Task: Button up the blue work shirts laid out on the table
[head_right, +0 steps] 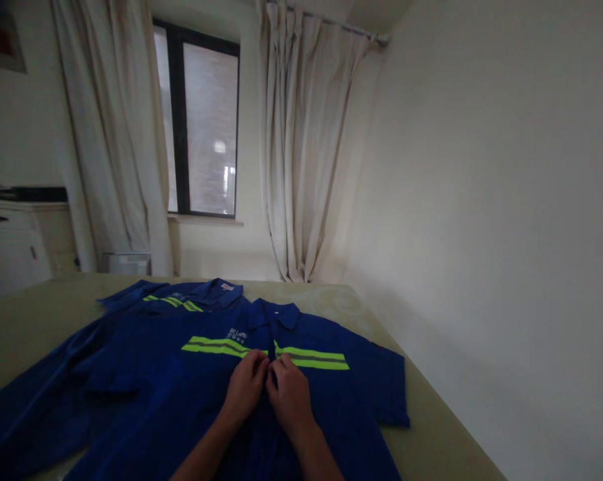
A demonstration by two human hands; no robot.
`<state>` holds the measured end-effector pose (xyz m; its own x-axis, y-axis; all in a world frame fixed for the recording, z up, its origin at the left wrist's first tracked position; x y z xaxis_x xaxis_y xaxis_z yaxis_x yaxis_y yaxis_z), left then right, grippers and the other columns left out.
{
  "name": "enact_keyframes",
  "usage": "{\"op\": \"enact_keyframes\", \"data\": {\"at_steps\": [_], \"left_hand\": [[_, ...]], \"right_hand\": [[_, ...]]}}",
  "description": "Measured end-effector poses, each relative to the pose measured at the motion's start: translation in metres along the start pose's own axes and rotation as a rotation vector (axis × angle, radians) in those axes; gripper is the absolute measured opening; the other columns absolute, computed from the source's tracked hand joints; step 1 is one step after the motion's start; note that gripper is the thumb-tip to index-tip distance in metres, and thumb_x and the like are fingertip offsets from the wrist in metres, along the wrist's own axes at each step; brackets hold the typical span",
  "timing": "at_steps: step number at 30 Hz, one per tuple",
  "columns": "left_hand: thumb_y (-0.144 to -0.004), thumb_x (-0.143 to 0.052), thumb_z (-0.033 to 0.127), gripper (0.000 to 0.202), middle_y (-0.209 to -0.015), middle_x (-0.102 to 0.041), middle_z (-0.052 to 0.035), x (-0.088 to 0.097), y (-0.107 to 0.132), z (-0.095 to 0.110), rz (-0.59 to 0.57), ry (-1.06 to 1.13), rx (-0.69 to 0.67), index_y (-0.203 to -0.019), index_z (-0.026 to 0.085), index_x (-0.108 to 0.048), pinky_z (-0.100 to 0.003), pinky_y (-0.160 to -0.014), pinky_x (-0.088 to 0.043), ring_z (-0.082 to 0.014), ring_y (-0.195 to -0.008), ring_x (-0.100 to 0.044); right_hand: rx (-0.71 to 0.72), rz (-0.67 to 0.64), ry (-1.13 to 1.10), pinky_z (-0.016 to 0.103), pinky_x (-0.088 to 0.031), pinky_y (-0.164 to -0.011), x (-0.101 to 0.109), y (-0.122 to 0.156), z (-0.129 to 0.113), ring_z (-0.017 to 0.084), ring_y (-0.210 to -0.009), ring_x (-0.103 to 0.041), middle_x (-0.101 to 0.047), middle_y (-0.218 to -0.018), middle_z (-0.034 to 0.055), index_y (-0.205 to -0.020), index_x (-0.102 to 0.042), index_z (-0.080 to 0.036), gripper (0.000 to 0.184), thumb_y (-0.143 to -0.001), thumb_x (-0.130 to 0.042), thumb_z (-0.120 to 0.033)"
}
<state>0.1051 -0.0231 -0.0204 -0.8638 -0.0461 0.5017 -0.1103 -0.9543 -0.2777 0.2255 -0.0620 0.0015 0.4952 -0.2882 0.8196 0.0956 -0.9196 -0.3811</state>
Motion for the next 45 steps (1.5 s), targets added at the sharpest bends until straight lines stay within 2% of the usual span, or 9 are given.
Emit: {"op": "enact_keyframes", "data": {"at_steps": [10, 15, 20, 22, 26, 32, 36, 41, 45], "left_hand": [[-0.1, -0.034, 0.023, 0.033, -0.101, -0.076, -0.0049, -0.004, 0.0, -0.004, -0.065, 0.033, -0.033, -0.099, 0.024, -0.067, -0.027, -0.085, -0.049, -0.0187, -0.095, -0.07], [-0.099, -0.043, 0.026, 0.027, -0.106, -0.076, -0.0063, -0.003, 0.001, 0.0, -0.096, -0.023, -0.035, -0.102, 0.023, -0.069, -0.028, -0.089, -0.048, -0.0205, -0.101, -0.069], [-0.101, -0.047, 0.032, 0.024, -0.102, -0.076, -0.0055, -0.003, 0.002, 0.003, -0.109, -0.118, 0.018, -0.1, 0.023, -0.069, -0.028, -0.082, -0.045, -0.0211, -0.096, -0.069], [-0.098, -0.051, 0.028, 0.018, -0.105, -0.075, -0.0055, -0.003, 0.003, 0.004, -0.105, -0.157, 0.04, -0.104, 0.022, -0.067, -0.027, -0.081, -0.044, -0.0211, -0.098, -0.068], [-0.097, -0.05, 0.02, 0.015, -0.105, -0.074, -0.0052, -0.003, 0.007, 0.006, -0.103, -0.227, 0.065, -0.102, 0.022, -0.064, -0.027, -0.082, -0.041, -0.0204, -0.099, -0.067], [-0.098, -0.048, 0.024, 0.015, -0.103, -0.074, -0.0047, -0.004, 0.004, 0.011, -0.13, -0.302, 0.096, -0.095, 0.023, -0.063, -0.027, -0.078, -0.041, -0.0205, -0.098, -0.068], [-0.104, -0.038, 0.028, 0.028, -0.101, -0.076, -0.0079, -0.004, -0.009, 0.008, -0.136, -0.346, 0.137, -0.098, 0.023, -0.064, -0.03, -0.079, -0.042, -0.0237, -0.097, -0.07], [-0.102, -0.039, 0.017, 0.029, -0.115, -0.074, -0.0147, -0.007, -0.043, 0.003, -0.126, -0.363, 0.134, -0.116, 0.015, -0.064, -0.03, -0.089, -0.042, -0.0237, -0.109, -0.068], [-0.1, -0.04, 0.014, 0.031, -0.121, -0.07, -0.0204, -0.015, -0.076, -0.003, -0.105, -0.366, 0.157, -0.117, 0.01, -0.065, -0.032, -0.094, -0.041, -0.0257, -0.116, -0.065]], "right_hand": [[-0.086, 0.01, -0.057, 0.027, -0.046, -0.082, -0.002, 0.0, 0.008, 0.019, -0.091, -0.068, -0.068, -0.099, 0.0036, -0.092, -0.071, -0.023, 0.022, -0.097, -0.05, -0.022], [-0.142, 0.089, -0.093, 0.027, -0.047, -0.086, 0.003, -0.001, 0.013, 0.02, -0.094, -0.068, -0.071, -0.098, 0.0034, -0.09, -0.068, -0.023, 0.018, -0.094, -0.051, -0.019], [-0.155, 0.077, -0.126, 0.026, -0.047, -0.087, 0.004, 0.001, 0.012, 0.018, -0.1, -0.069, -0.073, -0.107, 0.0027, -0.105, -0.064, -0.025, 0.022, -0.091, -0.049, -0.016], [-0.229, 0.044, -0.057, 0.026, -0.048, -0.084, 0.003, 0.0, 0.012, 0.019, -0.102, -0.07, -0.073, -0.111, 0.0027, -0.113, -0.061, -0.027, 0.026, -0.092, -0.049, -0.017], [-0.357, -0.021, 0.144, 0.027, -0.046, -0.072, 0.001, -0.021, 0.01, 0.02, -0.094, -0.071, -0.071, -0.11, 0.0034, -0.118, -0.06, -0.028, 0.027, -0.096, -0.046, -0.021], [-0.343, -0.041, 0.216, 0.029, -0.047, -0.071, -0.01, -0.063, 0.012, 0.022, -0.099, -0.07, -0.062, -0.118, 0.0081, -0.116, -0.066, -0.026, 0.023, -0.099, -0.051, -0.031], [-0.346, -0.045, 0.224, 0.029, -0.047, -0.07, -0.017, -0.065, 0.021, 0.021, -0.092, -0.072, -0.065, -0.111, 0.0072, -0.106, -0.069, -0.024, 0.026, -0.103, -0.043, -0.028], [-0.341, -0.071, 0.221, 0.03, -0.048, -0.069, -0.022, -0.065, 0.026, 0.023, -0.091, -0.074, -0.07, -0.114, 0.0051, -0.124, -0.065, -0.032, 0.027, -0.102, -0.049, -0.029], [-0.338, -0.096, 0.212, 0.031, -0.048, -0.068, -0.022, -0.067, 0.028, 0.024, -0.092, -0.075, -0.073, -0.111, 0.0044, -0.12, -0.068, -0.035, 0.028, -0.103, -0.046, -0.03]]}}
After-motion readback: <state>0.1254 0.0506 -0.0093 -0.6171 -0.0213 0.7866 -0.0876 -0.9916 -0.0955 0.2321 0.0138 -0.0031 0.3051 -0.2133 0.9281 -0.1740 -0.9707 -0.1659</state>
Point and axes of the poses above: each hand's wrist, its own y-axis away from the middle knuckle, its own x-axis out of the back of the hand, z = x × y, the point moved 4 cm from there along -y, towards the middle knuckle
